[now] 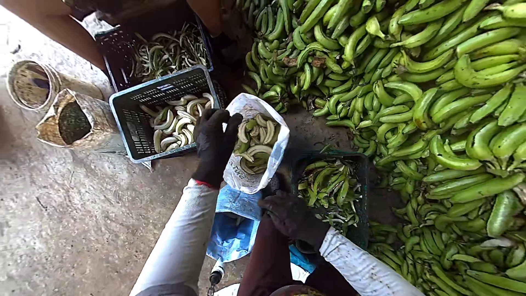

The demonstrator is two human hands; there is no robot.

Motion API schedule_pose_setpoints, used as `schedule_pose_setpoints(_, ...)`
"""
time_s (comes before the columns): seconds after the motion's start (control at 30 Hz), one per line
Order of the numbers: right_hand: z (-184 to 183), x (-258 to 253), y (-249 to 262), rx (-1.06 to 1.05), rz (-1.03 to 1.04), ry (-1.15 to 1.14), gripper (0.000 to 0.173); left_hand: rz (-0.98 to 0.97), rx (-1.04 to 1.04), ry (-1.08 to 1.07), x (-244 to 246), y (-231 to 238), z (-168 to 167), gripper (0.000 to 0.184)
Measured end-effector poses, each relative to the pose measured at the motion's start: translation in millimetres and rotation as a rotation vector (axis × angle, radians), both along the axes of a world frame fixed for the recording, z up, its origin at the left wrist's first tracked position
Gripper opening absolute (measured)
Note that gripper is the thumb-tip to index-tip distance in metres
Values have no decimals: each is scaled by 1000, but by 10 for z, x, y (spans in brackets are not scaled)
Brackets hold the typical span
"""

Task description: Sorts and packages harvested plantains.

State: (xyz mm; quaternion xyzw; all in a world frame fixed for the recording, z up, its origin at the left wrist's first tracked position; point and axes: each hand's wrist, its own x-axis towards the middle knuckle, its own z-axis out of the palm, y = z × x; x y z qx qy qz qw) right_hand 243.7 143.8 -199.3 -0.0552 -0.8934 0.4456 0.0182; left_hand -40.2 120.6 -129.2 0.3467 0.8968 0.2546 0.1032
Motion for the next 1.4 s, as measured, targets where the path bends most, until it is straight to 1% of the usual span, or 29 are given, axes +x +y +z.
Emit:
schedule_pose_setpoints(0.07,-57,400,94,-120,-84,17,35,-16,39,-72,397,48,-46,44)
schedule_pose_setpoints(0.1,-106,620,125,-144,-132,10,34,-17,2,-144,583,77,-98,45)
schedule_pose_setpoints(0.13,-169,851,145,-145,-182,-9,33,-12,-90,-231,748,114,-180,53)
schedule_pose_setpoints(0.17,-244,1088,165,-128,-222,-39,32,6,-203,-299,894,164,-299,69)
schedule_pose_setpoints(0.2,-310,1323,192,-114,-256,-66,32,10,-318,-320,1024,228,-430,80)
schedule_pose_setpoints(0.23,-372,1564,204,-106,-293,-76,31,-6,-417,-306,1142,281,-558,76)
schedule_pose_setpoints(0.3,-484,2054,210,-73,-372,-90,33,-66,-549,-261,1345,384,-706,39)
schedule_pose_setpoints(0.33,-527,2283,221,-58,-422,-99,33,-77,-559,-258,1426,457,-710,32)
schedule_pose_setpoints(0.43,-596,2872,258,-77,-536,-194,36,-38,-456,-262,1537,537,-635,32)
schedule_pose_setpoints(0.5,-689,3151,300,-123,-598,-226,37,27,-395,-222,1544,527,-510,37)
schedule_pose_setpoints(0.57,-848,3353,350,-195,-667,-231,38,50,-265,-146,1599,490,-381,44)
schedule_pose_setpoints(0.63,-1047,3465,391,-269,-751,-208,41,-8,-100,-92,1767,417,-319,42)
schedule_pose_setpoints(0.67,-1138,3504,428,-303,-791,-197,42,-72,-46,-50,1913,380,-354,39)
schedule_pose_setpoints(0.7,-1219,3538,465,-336,-838,-192,42,-157,-45,-32,2099,343,-427,36)
schedule_pose_setpoints(0.77,-1349,3569,558,-426,-949,-216,41,-352,-161,-71,2537,226,-764,32)
schedule_pose_setpoints(0.83,-1549,3597,671,-468,-1048,-231,40,-536,-290,-167,2965,39,-1386,34)
schedule_pose_setpoints(0.87,-1708,3656,703,-455,-1091,-228,40,-628,-403,-219,3161,-81,-1710,36)
schedule_pose_setpoints(0.93,-2034,3831,743,-414,-1169,-231,39,-784,-614,-256,3503,-294,-2323,39)
schedule_pose_setpoints(0.97,-2182,3919,746,-412,-1204,-227,39,-823,-675,-244,3651,-374,-2545,37)
schedule_pose_setpoints(1.03,-2456,4049,716,-424,-1244,-185,39,-837,-761,-165,3864,-414,-2876,38)
schedule_pose_setpoints(1.1,-2697,4175,583,-362,-1273,-115,37,-885,-943,-110,4044,-317,-3119,44)
schedule_pose_setpoints(1.13,-2773,4210,513,-318,-1280,-59,36,-887,-1028,-133,4134,-237,-3186,50)
schedule_pose_setpoints(1.17,-2790,4209,465,-279,-1265,-7,34,-919,-996,-104,4165,-262,-3291,55)
schedule_pose_setpoints(1.2,-2756,4172,428,-226,-1228,36,33,-974,-832,-39,4119,-385,-3432,55)
schedule_pose_setpoints(1.23,-2651,4121,374,-156,-1162,111,32,-989,-735,-12,4089,-465,-3525,57)
schedule_pose_setpoints(1.3,-2359,4033,140,-66,-997,299,33,-957,-671,35,4086,-580,-3605,63)
schedule_pose_setpoints(1.37,-2072,3954,-179,97,-904,435,31,-889,-666,101,4136,-669,-3563,67)
schedule_pose_setpoints(1.4,-1918,3943,-296,168,-877,474,30,-857,-678,167,4175,-732,-3564,68)
